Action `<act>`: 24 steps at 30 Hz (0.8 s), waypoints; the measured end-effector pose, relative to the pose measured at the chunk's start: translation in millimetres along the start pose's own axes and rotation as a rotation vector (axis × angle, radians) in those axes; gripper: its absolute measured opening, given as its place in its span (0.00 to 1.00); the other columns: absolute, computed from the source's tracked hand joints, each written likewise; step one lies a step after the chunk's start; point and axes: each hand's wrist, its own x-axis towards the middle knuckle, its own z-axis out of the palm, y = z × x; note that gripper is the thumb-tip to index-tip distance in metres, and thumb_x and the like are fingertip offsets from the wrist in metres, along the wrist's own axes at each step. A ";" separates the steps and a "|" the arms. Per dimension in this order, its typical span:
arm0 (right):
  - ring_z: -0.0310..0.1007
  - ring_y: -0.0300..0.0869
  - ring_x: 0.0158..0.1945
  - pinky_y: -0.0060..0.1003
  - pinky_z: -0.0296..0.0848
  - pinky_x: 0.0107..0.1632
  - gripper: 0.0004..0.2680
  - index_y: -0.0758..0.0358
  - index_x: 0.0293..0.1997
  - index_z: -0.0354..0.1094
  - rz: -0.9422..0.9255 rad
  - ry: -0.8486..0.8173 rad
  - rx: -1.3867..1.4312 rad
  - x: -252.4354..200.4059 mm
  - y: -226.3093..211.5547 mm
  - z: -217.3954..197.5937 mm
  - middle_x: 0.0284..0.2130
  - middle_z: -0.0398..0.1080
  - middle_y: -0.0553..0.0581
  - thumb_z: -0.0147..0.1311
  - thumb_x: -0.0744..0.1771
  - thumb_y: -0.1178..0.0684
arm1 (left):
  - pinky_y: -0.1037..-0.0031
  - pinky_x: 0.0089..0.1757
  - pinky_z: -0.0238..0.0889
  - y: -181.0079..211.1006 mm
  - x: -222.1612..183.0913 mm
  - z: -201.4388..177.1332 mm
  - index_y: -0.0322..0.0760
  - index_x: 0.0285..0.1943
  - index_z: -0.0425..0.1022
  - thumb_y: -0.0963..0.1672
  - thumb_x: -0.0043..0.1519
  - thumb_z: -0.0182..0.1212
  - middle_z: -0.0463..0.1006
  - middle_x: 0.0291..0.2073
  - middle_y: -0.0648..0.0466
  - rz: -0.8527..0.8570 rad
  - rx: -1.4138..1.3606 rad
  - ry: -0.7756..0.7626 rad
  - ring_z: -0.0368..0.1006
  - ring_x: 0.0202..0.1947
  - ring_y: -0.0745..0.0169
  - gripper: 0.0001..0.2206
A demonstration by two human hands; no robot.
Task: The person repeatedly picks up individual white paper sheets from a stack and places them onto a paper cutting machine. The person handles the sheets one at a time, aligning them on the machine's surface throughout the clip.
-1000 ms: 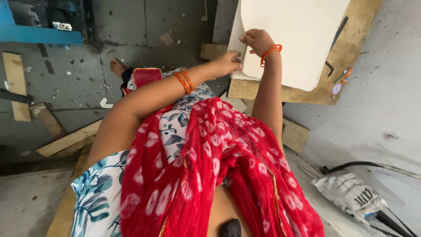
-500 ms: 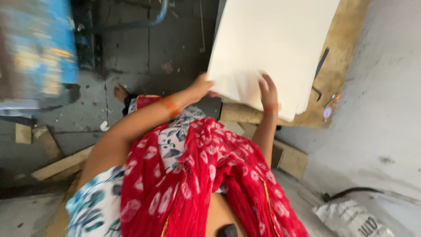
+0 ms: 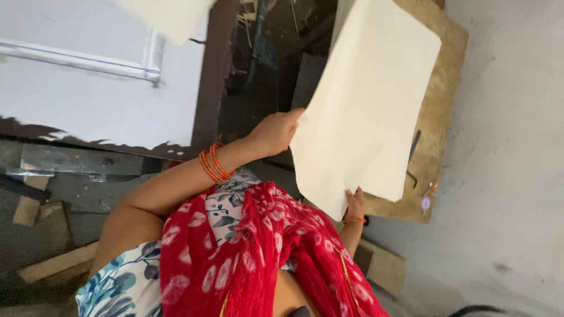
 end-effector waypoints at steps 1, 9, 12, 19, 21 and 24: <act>0.72 0.40 0.38 0.36 0.74 0.41 0.13 0.68 0.59 0.64 -0.032 0.004 0.124 2.7 -1.1 10.8 0.43 0.74 0.57 0.50 0.68 0.59 | 0.61 0.32 0.70 24.3 -3.9 -26.9 0.25 0.67 0.64 0.40 0.67 0.50 0.81 0.31 0.37 0.183 0.064 0.090 0.77 0.26 0.50 0.19; 0.74 0.47 0.54 0.40 0.76 0.55 0.18 0.71 0.69 0.53 -0.381 -0.394 0.353 82.0 -79.4 196.6 0.56 0.69 0.63 0.45 0.70 0.59 | 0.73 0.29 0.72 21.6 -82.4 -251.7 0.34 0.68 0.66 0.41 0.71 0.50 0.82 0.41 0.48 0.161 0.041 0.262 0.76 0.24 0.64 0.16; 0.73 0.46 0.56 0.40 0.73 0.58 0.17 0.72 0.69 0.54 -0.436 -0.548 0.318 113.1 -122.3 286.1 0.57 0.69 0.62 0.44 0.71 0.59 | 0.76 0.35 0.71 -57.4 -104.7 -342.4 0.28 0.62 0.75 0.39 0.70 0.60 0.82 0.45 0.51 0.316 -0.101 0.701 0.76 0.36 0.71 0.12; 0.68 0.40 0.36 0.36 0.64 0.34 0.12 0.73 0.62 0.65 -0.287 -0.633 -0.110 126.8 -160.3 447.2 0.41 0.71 0.55 0.49 0.70 0.62 | 0.63 0.33 0.68 -333.9 -129.1 -425.4 0.32 0.27 0.73 0.41 0.51 0.78 0.78 0.33 0.48 -0.405 0.315 1.353 0.75 0.30 0.56 0.13; 0.76 0.37 0.36 0.34 0.78 0.37 0.13 0.70 0.61 0.63 -0.164 -0.555 -0.229 114.1 -148.1 462.5 0.37 0.74 0.53 0.48 0.68 0.62 | 0.60 0.35 0.70 -386.6 -144.2 -412.5 0.34 0.32 0.78 0.43 0.50 0.78 0.81 0.34 0.46 -0.697 0.235 1.318 0.78 0.34 0.49 0.12; 0.76 0.43 0.33 0.38 0.77 0.36 0.17 0.67 0.66 0.58 -0.170 -0.679 -0.313 102.4 -140.6 473.8 0.35 0.74 0.58 0.46 0.68 0.62 | 0.59 0.40 0.72 -429.1 -180.5 -423.3 0.35 0.39 0.84 0.44 0.48 0.78 0.82 0.38 0.41 -0.926 0.250 1.343 0.79 0.40 0.41 0.13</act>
